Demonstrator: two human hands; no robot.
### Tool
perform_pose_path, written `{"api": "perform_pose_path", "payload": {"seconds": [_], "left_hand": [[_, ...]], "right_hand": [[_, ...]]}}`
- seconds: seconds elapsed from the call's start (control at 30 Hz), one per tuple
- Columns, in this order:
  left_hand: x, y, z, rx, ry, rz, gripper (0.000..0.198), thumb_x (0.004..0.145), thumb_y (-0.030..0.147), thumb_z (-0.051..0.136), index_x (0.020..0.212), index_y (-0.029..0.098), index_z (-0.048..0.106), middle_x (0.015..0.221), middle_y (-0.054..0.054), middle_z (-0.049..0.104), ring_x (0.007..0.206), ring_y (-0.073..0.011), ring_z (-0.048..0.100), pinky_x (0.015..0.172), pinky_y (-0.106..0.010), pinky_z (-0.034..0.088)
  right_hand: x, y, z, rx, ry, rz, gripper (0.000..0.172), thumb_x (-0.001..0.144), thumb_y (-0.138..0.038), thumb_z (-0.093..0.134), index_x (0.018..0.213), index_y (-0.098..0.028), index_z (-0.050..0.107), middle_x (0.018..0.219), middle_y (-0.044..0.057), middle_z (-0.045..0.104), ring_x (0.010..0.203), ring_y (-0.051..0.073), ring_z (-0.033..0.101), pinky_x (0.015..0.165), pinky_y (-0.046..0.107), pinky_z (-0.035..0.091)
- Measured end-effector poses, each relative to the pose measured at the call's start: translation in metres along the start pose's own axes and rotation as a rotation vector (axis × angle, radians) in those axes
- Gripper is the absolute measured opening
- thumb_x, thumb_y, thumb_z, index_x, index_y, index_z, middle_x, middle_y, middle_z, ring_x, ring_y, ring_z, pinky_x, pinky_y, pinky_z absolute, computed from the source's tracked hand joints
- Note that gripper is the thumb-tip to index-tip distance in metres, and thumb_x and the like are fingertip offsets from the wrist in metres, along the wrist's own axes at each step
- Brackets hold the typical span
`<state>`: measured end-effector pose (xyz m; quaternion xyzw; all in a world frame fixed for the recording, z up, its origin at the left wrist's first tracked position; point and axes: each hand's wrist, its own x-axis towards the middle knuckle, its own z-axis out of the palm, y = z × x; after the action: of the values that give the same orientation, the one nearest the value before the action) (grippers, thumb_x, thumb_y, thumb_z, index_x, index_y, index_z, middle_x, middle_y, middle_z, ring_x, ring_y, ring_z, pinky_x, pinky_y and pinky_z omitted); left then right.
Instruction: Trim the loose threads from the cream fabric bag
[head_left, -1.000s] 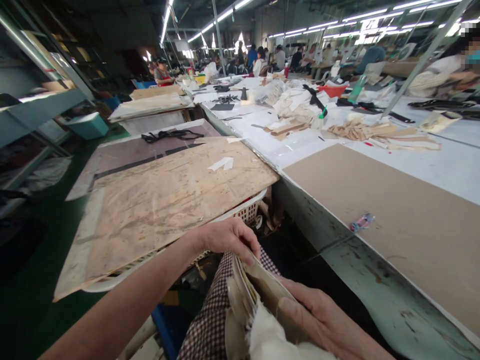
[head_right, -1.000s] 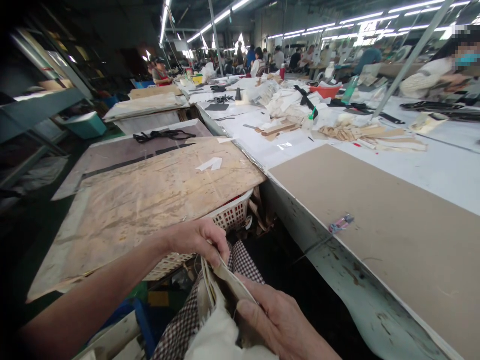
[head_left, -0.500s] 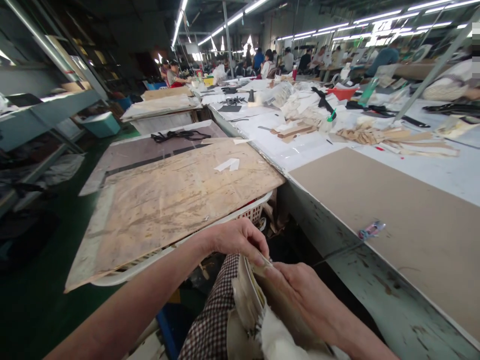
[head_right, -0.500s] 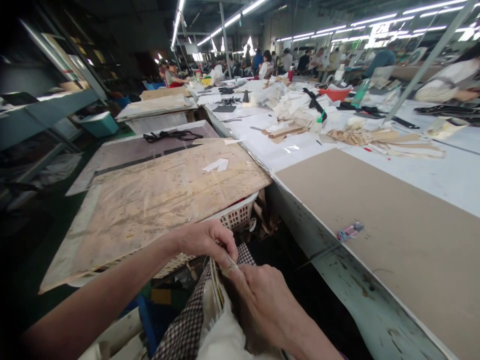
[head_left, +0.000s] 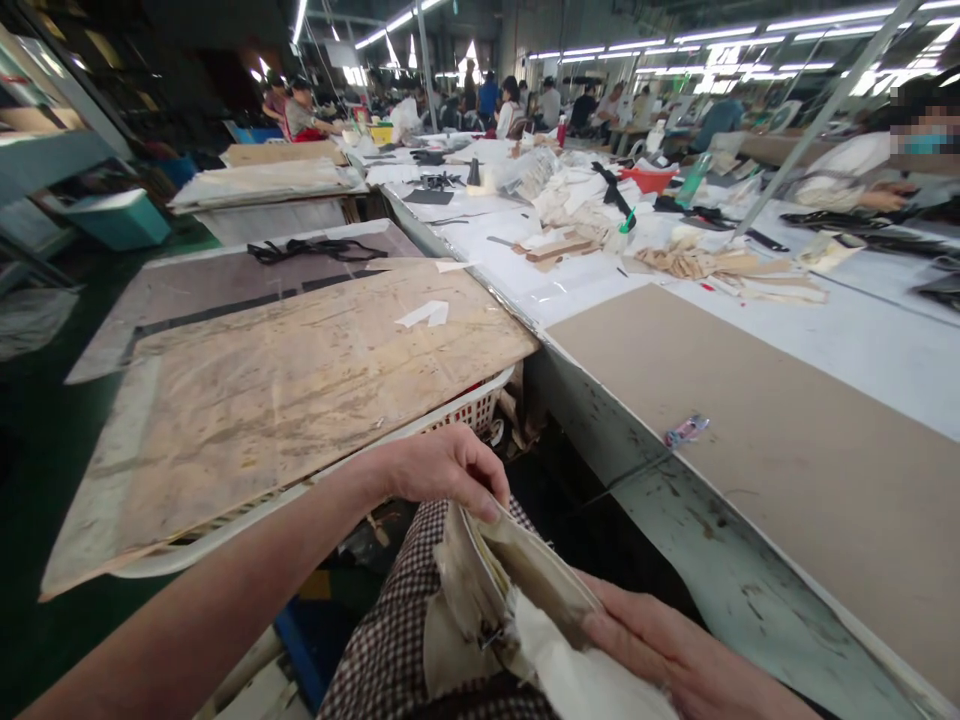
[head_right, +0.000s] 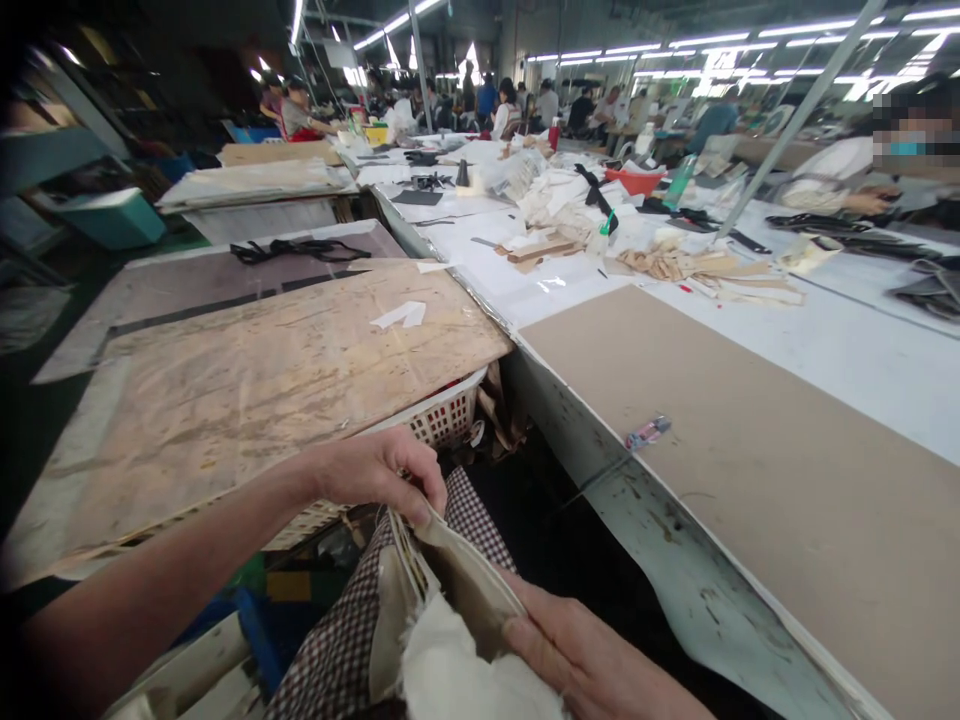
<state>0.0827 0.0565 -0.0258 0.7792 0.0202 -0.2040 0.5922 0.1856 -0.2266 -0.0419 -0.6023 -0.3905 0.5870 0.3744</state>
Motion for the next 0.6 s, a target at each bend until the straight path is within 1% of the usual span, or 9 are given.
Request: {"api": "perform_pose_path", "payload": {"seconds": [0.1,0.17,0.23,0.3,0.33,0.4,0.47,0.53,0.6], "left_hand": [[0.0,0.012,0.006,0.071,0.002,0.038,0.022,0.075,0.033,0.077,0.085,0.013,0.077,0.077,-0.004,0.07,0.074,-0.0156,0.062,0.069,-0.02,0.047],[0.001,0.017,0.012,0.097,-0.002,0.08,0.024,0.076,0.035,0.076,0.087,0.013,0.077,0.079,-0.004,0.07,0.076,-0.0166,0.063,0.071,-0.021,0.047],[0.001,0.022,0.018,0.139,0.005,0.126,0.022,0.077,0.034,0.075,0.087,0.014,0.075,0.078,-0.003,0.069,0.076,-0.016,0.062,0.071,-0.021,0.046],[0.0,0.027,0.023,0.186,0.067,0.134,0.017,0.076,0.03,0.075,0.084,0.015,0.073,0.074,0.0,0.066,0.072,-0.0139,0.059,0.067,-0.02,0.043],[-0.002,0.029,0.025,0.184,0.121,0.114,0.016,0.076,0.029,0.075,0.084,0.015,0.071,0.072,0.001,0.064,0.07,-0.0129,0.058,0.064,-0.02,0.042],[-0.009,0.033,0.03,0.081,0.261,0.089,0.021,0.079,0.032,0.072,0.091,0.015,0.067,0.077,0.0,0.065,0.071,-0.0134,0.059,0.064,-0.021,0.043],[-0.019,0.034,0.037,-0.101,0.442,0.15,0.031,0.085,0.037,0.066,0.107,0.016,0.06,0.097,-0.006,0.066,0.09,-0.0176,0.061,0.076,-0.025,0.046],[-0.029,0.029,0.05,-0.235,0.638,0.243,0.037,0.088,0.039,0.062,0.116,0.017,0.054,0.116,-0.01,0.06,0.113,-0.0212,0.054,0.093,-0.03,0.044],[-0.038,0.017,0.071,-0.31,0.779,0.258,0.041,0.087,0.039,0.065,0.119,0.019,0.052,0.124,-0.011,0.055,0.123,-0.0231,0.048,0.1,-0.034,0.041]], "right_hand": [[-0.004,-0.006,-0.005,-0.067,-0.013,0.075,0.052,0.096,-0.047,0.05,0.145,-0.035,0.041,0.147,0.0,0.045,0.135,0.021,0.041,0.116,0.039,0.028],[0.009,-0.014,-0.003,-0.084,0.08,-0.001,0.062,0.093,-0.046,0.056,0.149,-0.032,0.033,0.151,0.002,0.039,0.135,0.021,0.04,0.114,0.036,0.032],[0.03,-0.023,0.004,-0.089,0.152,-0.176,0.066,0.092,-0.04,0.059,0.15,-0.026,0.031,0.144,0.006,0.047,0.128,0.022,0.048,0.108,0.035,0.039],[0.051,-0.029,0.012,-0.154,0.248,-0.303,0.057,0.091,-0.034,0.06,0.144,-0.02,0.042,0.12,0.006,0.065,0.112,0.022,0.059,0.099,0.034,0.045],[0.06,-0.03,0.015,-0.184,0.29,-0.326,0.051,0.091,-0.033,0.058,0.139,-0.018,0.047,0.107,0.005,0.069,0.106,0.022,0.061,0.096,0.033,0.046],[0.07,-0.026,0.017,-0.24,0.353,-0.324,0.044,0.093,-0.033,0.054,0.134,-0.018,0.051,0.094,0.003,0.07,0.097,0.022,0.065,0.089,0.032,0.049],[0.074,-0.018,0.015,-0.314,0.422,-0.298,0.042,0.095,-0.036,0.047,0.133,-0.02,0.052,0.094,0.004,0.071,0.091,0.022,0.066,0.084,0.032,0.05],[0.074,-0.012,0.01,-0.404,0.499,-0.276,0.039,0.097,-0.038,0.04,0.129,-0.021,0.057,0.095,0.005,0.072,0.089,0.022,0.067,0.082,0.031,0.05],[0.072,-0.013,0.005,-0.51,0.595,-0.246,0.036,0.098,-0.036,0.038,0.122,-0.022,0.061,0.091,0.005,0.072,0.087,0.022,0.068,0.078,0.029,0.049]]}}
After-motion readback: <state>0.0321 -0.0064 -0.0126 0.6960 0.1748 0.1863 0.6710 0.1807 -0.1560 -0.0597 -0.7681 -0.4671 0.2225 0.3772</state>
